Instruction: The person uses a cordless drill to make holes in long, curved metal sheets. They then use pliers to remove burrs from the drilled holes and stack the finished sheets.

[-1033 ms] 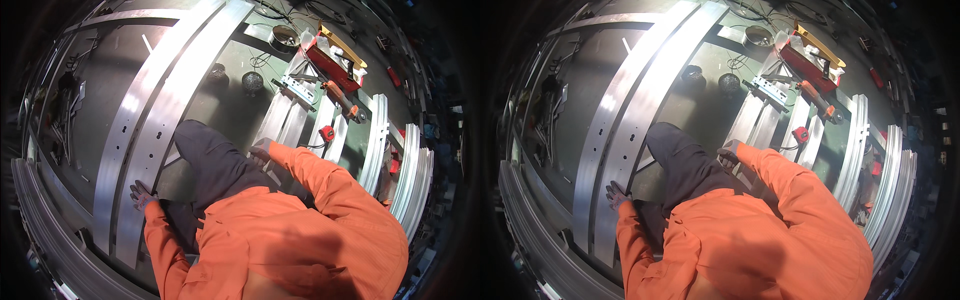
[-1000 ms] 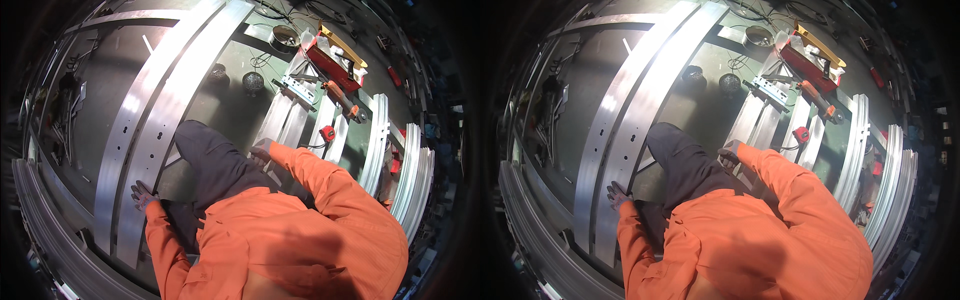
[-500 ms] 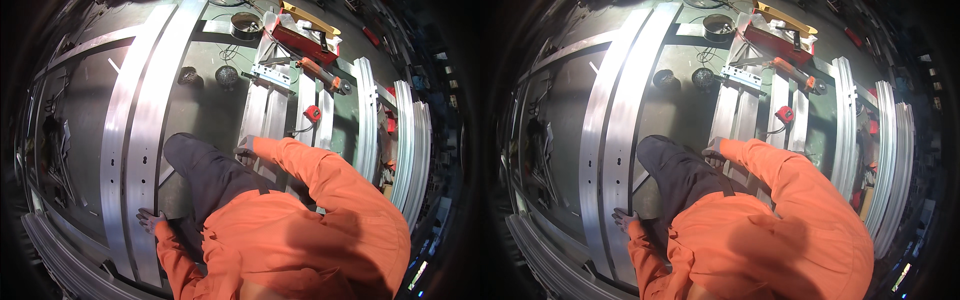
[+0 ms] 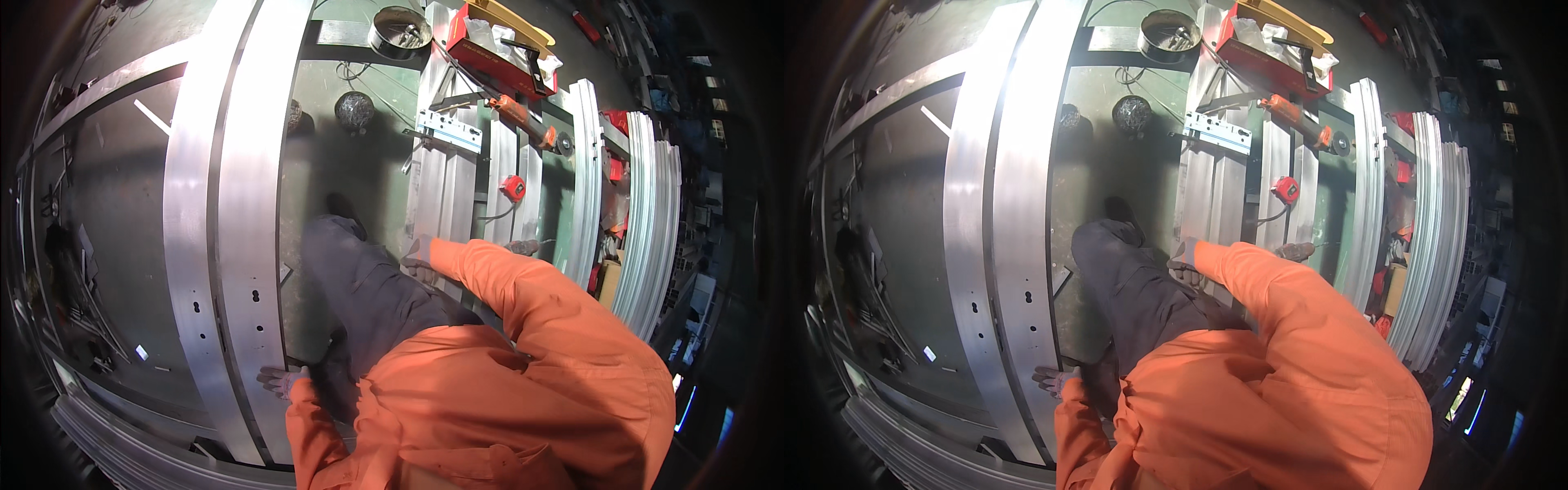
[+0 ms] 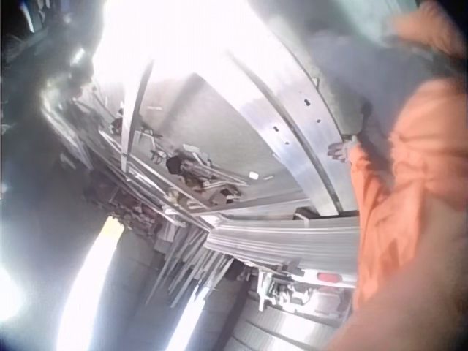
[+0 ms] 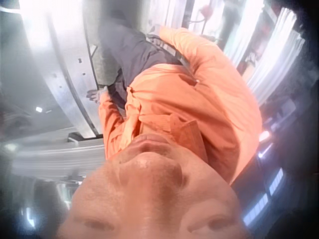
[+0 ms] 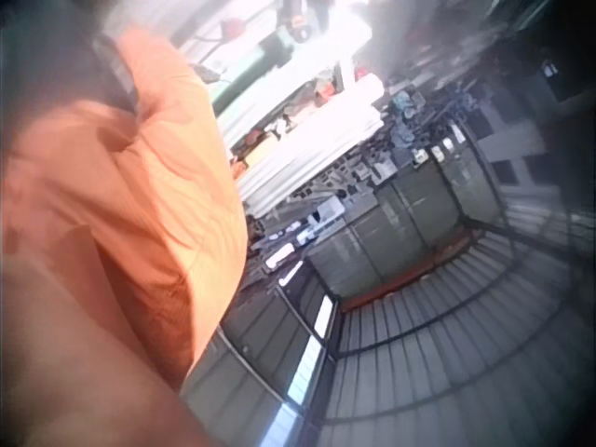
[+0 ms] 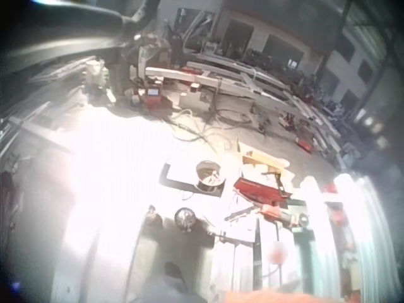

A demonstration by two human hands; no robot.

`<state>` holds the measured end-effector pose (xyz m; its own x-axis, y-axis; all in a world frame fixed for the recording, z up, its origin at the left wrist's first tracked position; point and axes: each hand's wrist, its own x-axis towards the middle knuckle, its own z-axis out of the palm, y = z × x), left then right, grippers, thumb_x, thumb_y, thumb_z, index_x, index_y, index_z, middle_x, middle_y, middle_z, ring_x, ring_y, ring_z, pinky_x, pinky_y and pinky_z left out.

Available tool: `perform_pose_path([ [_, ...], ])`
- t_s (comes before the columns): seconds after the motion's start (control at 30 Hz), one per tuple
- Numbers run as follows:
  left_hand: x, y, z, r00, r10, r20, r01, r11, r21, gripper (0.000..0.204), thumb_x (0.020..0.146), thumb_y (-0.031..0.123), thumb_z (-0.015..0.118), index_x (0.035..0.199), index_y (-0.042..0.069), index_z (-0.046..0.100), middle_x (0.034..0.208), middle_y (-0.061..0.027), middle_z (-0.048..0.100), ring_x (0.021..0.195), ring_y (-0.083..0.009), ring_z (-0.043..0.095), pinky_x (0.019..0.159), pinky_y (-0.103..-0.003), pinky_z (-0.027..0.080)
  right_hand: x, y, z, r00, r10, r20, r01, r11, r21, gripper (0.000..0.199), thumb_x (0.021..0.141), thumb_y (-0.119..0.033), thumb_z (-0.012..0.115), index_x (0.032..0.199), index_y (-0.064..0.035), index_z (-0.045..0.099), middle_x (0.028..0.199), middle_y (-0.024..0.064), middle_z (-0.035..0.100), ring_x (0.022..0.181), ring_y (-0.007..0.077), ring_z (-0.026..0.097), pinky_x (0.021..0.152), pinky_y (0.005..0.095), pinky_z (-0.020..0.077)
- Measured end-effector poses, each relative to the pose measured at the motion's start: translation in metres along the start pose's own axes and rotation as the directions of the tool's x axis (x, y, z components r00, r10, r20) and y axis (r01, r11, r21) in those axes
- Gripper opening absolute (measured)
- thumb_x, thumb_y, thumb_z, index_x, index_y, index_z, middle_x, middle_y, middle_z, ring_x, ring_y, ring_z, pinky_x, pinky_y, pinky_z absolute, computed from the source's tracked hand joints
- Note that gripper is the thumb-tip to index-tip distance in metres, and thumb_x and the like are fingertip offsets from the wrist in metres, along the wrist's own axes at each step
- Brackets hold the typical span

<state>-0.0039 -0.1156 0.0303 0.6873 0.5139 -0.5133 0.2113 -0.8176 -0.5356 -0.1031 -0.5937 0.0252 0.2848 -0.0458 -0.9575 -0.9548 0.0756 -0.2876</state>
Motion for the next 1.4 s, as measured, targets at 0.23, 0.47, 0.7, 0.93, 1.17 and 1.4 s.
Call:
perform_pose_path([
  [0.23,0.054,-0.018,-0.095,0.839,0.324,0.437,-0.361,0.933,0.0,0.075,0.074,0.042,0.071,0.138,0.009,0.05,0.131,-0.0196,0.059,0.124,-0.0346,0.055,0.105,-0.041,0.043,0.047,0.031,0.011,0.979,-0.07,-0.192,-0.004,0.933,-0.36,0.037,0.078,-0.031,0.074,0.099,-0.001,0.073,0.096,0.0193,0.072,0.089,0.0305,0.071,0.076,0.0441,0.0564],
  [0.47,-0.032,0.104,-0.218,0.657,0.644,0.393,-0.681,0.73,-0.056,0.055,0.083,0.04,0.064,0.13,0.011,0.06,0.118,-0.0151,0.068,0.109,-0.0298,0.065,0.095,-0.037,0.05,0.006,0.029,0.028,0.901,0.124,-0.416,-0.271,0.91,-0.315,0.042,0.077,-0.033,0.074,0.105,-0.0015,0.071,0.104,0.0206,0.07,0.099,0.0327,0.068,0.085,0.0449,0.0539],
  [0.7,-0.104,0.207,-0.272,0.482,0.775,0.409,-0.785,0.589,-0.191,0.055,0.083,0.04,0.065,0.133,0.019,0.058,0.122,-0.0103,0.067,0.115,-0.0288,0.062,0.1,-0.038,0.047,-0.019,-0.061,-0.114,0.591,0.353,-0.726,-0.128,0.929,0.347,0.047,0.079,-0.039,0.073,0.109,-0.0033,0.07,0.108,0.0229,0.069,0.101,0.037,0.067,0.085,0.045,0.0542],
  [0.93,-0.07,0.219,-0.3,0.437,0.824,0.359,-0.847,0.512,-0.145,0.047,0.085,0.032,0.065,0.129,0.014,0.061,0.117,-0.0122,0.069,0.109,-0.0272,0.066,0.095,-0.037,0.05,0.046,-0.138,-0.272,0.702,0.553,-0.449,-0.065,0.677,0.733,0.039,0.095,-0.042,0.058,0.103,-0.0052,0.069,0.077,0.012,0.071,0.06,0.0212,0.069,0.058,0.0376,0.0532],
  [1.17,-0.066,0.236,-0.347,0.444,0.794,0.415,-0.859,0.509,-0.053,0.049,0.081,0.035,0.069,0.125,0.014,0.063,0.117,-0.012,0.068,0.114,-0.0298,0.062,0.098,-0.037,0.048,0.065,-0.139,-0.301,0.716,0.393,-0.577,-0.375,0.914,0.156,0.055,0.096,-0.052,0.043,0.115,-0.008,0.069,0.122,0.0147,0.066,0.111,0.0322,0.065,0.088,0.0445,0.0528],
  [1.4,-0.045,0.277,-0.366,0.379,0.76,0.528,-0.916,0.39,0.096,0.051,0.081,0.037,0.064,0.127,0.015,0.06,0.128,-0.0181,0.06,0.121,-0.0369,0.055,0.102,-0.043,0.045,0.071,-0.131,-0.276,0.795,0.21,-0.569,-0.387,0.898,-0.209,0.032,0.093,-0.024,0.05,0.109,-0.01,0.073,0.119,0.0133,0.068,0.11,0.0312,0.066,0.087,0.0468,0.0531],
])
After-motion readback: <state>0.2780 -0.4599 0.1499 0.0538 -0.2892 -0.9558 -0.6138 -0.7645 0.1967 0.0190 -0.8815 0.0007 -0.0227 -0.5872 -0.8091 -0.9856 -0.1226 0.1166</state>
